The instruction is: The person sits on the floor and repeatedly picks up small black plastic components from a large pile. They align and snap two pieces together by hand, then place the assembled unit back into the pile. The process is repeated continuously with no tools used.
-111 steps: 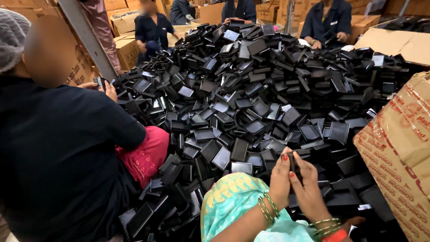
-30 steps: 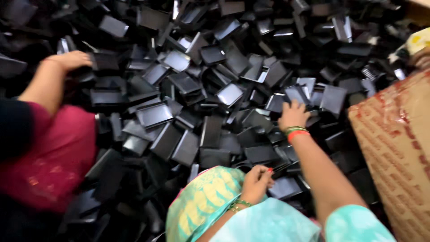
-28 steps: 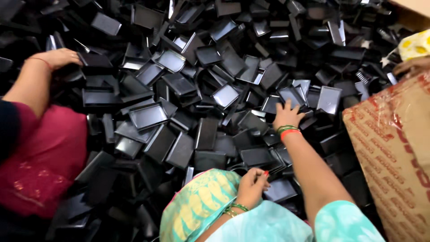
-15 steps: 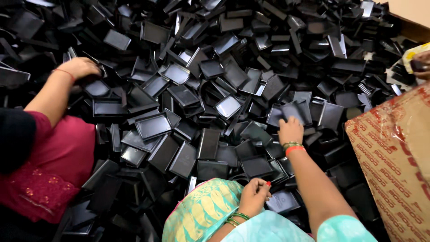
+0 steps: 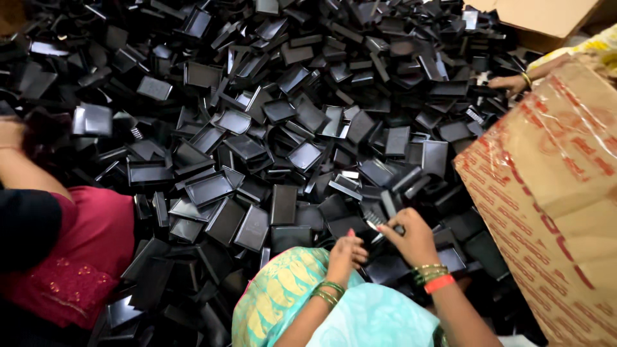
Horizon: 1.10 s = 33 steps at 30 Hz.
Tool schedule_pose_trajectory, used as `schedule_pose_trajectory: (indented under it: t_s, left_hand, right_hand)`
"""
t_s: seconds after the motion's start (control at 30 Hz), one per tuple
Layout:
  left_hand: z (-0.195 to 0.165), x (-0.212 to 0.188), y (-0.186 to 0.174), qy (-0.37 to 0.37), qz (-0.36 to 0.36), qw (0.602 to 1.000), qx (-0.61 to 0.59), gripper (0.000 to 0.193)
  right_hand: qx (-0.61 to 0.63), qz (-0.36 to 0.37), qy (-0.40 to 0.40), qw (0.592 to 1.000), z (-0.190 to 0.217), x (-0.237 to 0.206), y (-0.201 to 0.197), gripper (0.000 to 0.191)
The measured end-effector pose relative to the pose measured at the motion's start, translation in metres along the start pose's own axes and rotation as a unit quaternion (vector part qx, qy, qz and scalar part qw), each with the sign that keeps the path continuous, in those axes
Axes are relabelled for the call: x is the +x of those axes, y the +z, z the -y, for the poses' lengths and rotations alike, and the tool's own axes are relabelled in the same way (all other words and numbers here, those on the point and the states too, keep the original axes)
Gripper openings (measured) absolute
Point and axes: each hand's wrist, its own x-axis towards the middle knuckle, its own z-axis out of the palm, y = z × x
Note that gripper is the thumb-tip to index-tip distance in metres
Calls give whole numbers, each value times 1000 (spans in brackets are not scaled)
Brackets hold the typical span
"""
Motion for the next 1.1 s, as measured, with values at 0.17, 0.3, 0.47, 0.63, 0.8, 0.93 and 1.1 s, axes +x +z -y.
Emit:
schedule_pose_trajectory:
  t_s: [0.17,0.3,0.47,0.63,0.8,0.93,1.1]
  left_hand:
    - [-28,-13,-1,-70,39,995,-62,57]
    - [-50,-32,-3,-90,128,977,-147,65]
    - [-68,-45,-9,-78,167,967,-175,67]
    - [-65,-42,-15,-104,143,958,-225,58]
    - [-61,-39,-14,-96,124,956,-247,47]
    - [-66,-43,-14,-50,122,972,-197,51]
    - [-83,-48,-18,-62,87,957,-271,77]
  right_hand:
    - [48,62,-15,997,46,-41,-5,26]
    - [-2,62,-98,993,74,-52,-1,29]
    - [48,93,-50,993,95,-51,-4,29]
    - [113,101,27,988,92,-46,-10,24]
    - [181,39,42,982,51,-34,-15,21]
    - [298,30,109,948,20,-23,-24,20]
    - [529,93,212,816,10,-22,-42,31]
